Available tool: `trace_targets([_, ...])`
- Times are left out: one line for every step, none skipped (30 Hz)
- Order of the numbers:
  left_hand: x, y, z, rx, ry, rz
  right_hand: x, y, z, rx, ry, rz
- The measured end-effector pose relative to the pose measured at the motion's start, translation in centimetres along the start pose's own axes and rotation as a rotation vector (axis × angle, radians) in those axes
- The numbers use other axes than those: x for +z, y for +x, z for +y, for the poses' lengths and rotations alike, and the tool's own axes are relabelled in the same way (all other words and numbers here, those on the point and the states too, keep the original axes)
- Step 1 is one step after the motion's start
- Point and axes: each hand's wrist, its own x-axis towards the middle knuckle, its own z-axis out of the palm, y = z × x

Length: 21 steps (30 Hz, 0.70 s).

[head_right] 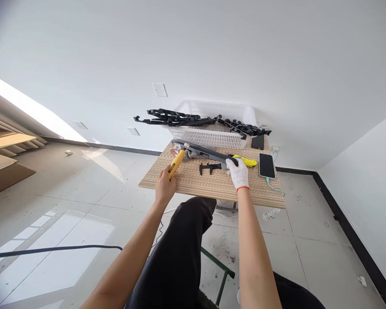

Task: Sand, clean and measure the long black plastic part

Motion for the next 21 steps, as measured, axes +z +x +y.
trace_targets([0.0,0.0,0.0,0.0,-0.002,-0.006,0.0,0.0,0.1,0.002,0.001,0.0])
trace_targets([0.0,0.0,-0.1,0.002,-0.006,-0.012,0.0,0.1,0.1,0.004,0.003,0.0])
trace_targets([0.0,0.0,-0.1,0.005,-0.013,-0.018,0.0,0.1,0.2,0.006,0.005,-0.001])
trace_targets([0.0,0.0,-0.2,0.007,-0.023,-0.024,0.0,0.2,0.3,0.008,0.006,0.0])
trace_targets([0.0,0.0,-0.2,0.011,-0.036,-0.028,0.0,0.2,0.3,0.01,0.008,0.001])
trace_targets([0.1,-0.1,-0.2,0.015,-0.051,-0.035,0.0,0.3,0.4,0.011,0.009,0.003])
trace_targets([0.2,-0.3,-0.2,0.021,-0.068,-0.042,0.0,0.3,0.5,0.011,0.01,0.004])
trace_targets([0.4,-0.4,-0.1,0.026,-0.085,-0.052,0.0,0.3,0.5,0.01,0.01,0.004])
trace_targets([0.5,-0.6,0.0,0.032,-0.102,-0.065,0.0,0.3,0.5,0.007,0.01,0.005])
trace_targets([0.7,-0.8,0.2,0.038,-0.12,-0.079,0.0,0.3,0.5,0.003,0.01,0.004])
trace_targets([1.0,-1.0,0.4,0.044,-0.141,-0.093,0.0,0.3,0.5,-0.001,0.009,0.004])
trace_targets([1.2,-1.3,0.7,0.048,-0.164,-0.106,0.0,0.2,0.5,-0.004,0.009,0.004])
trace_targets([1.5,-1.6,1.1,0.049,-0.189,-0.118,0.0,0.2,0.4,-0.008,0.009,0.004])
trace_targets([1.7,-1.8,1.5,0.049,-0.214,-0.131,0.0,0.2,0.4,-0.01,0.009,0.004])
trace_targets([2.0,-2.1,1.9,0.048,-0.236,-0.143,0.0,0.1,0.4,-0.012,0.01,0.004])
trace_targets([2.2,-2.4,2.4,0.048,-0.255,-0.156,0.0,0.1,0.4,-0.014,0.012,0.003])
trace_targets([2.5,-2.7,2.8,0.052,-0.27,-0.17,0.0,0.1,0.4,-0.016,0.015,0.004])
trace_targets([2.8,-3.1,3.2,0.061,-0.282,-0.184,0.0,0.1,0.4,-0.018,0.018,0.004])
trace_targets([3.0,-3.4,3.6,0.075,-0.292,-0.201,0.0,0.1,0.4,-0.02,0.023,0.005])
trace_targets([3.3,-3.7,4.0,0.089,-0.3,-0.218,0.0,0.1,0.5,-0.02,0.029,0.006])
trace_targets([3.5,-4.0,4.3,0.103,-0.307,-0.232,0.1,0.2,0.6,-0.019,0.037,0.007])
